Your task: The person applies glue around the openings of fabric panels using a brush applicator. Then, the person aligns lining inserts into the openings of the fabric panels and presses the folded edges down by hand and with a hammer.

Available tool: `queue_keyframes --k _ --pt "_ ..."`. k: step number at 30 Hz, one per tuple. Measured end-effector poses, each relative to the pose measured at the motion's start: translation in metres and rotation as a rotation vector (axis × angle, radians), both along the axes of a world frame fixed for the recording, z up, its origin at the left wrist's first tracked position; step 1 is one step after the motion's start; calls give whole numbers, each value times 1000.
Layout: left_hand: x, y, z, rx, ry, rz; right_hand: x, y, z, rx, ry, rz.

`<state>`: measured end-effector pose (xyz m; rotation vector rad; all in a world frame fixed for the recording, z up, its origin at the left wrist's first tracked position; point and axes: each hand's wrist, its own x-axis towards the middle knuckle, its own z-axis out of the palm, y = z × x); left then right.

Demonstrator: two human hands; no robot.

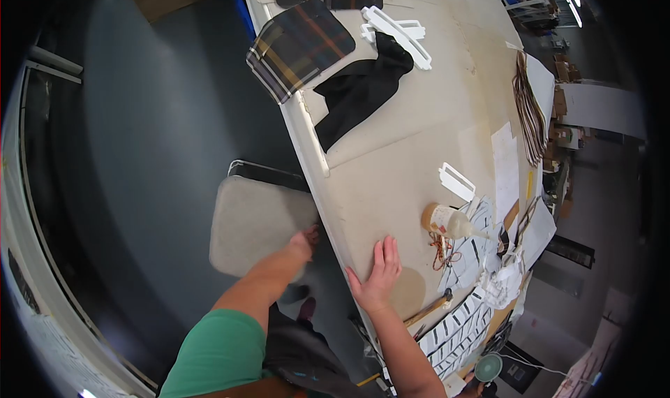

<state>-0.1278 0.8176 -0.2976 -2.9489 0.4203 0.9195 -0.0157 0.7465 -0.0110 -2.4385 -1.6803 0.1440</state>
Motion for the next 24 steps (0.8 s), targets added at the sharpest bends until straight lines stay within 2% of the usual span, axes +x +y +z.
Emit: queue_keyframes --k 2,6,9,11,13,14,16,18,21,23,24 --pt "-26 28 18 -177 62 88 1 -1 1 0 1 4" --pt "-100 74 29 -156 9 219 1 -1 -1 4 4 10" --pt "-127 108 40 -158 108 299 2 0 1 9 14 13" --pt "-121 147 44 -942 -89 1399 2 -2 -2 27 26 16" --pt "-80 219 120 -1520 -367 2105 3 0 -1 49 30 18" --pt "-67 256 124 -1712 -653 2156 4 1 0 40 30 25" --pt "-44 312 174 -1994 -1044 2078 4 2 3 49 33 38" --pt "-27 353 196 -1989 -1061 2046 4 0 3 25 64 31" --pt "-8 371 246 -1934 -1125 2081 5 -1 3 13 92 36" --pt "-6 374 262 -2145 -1334 1859 5 -9 6 30 118 48" --pt "-4 376 273 -2180 -1330 1861 8 -2 5 33 131 53"
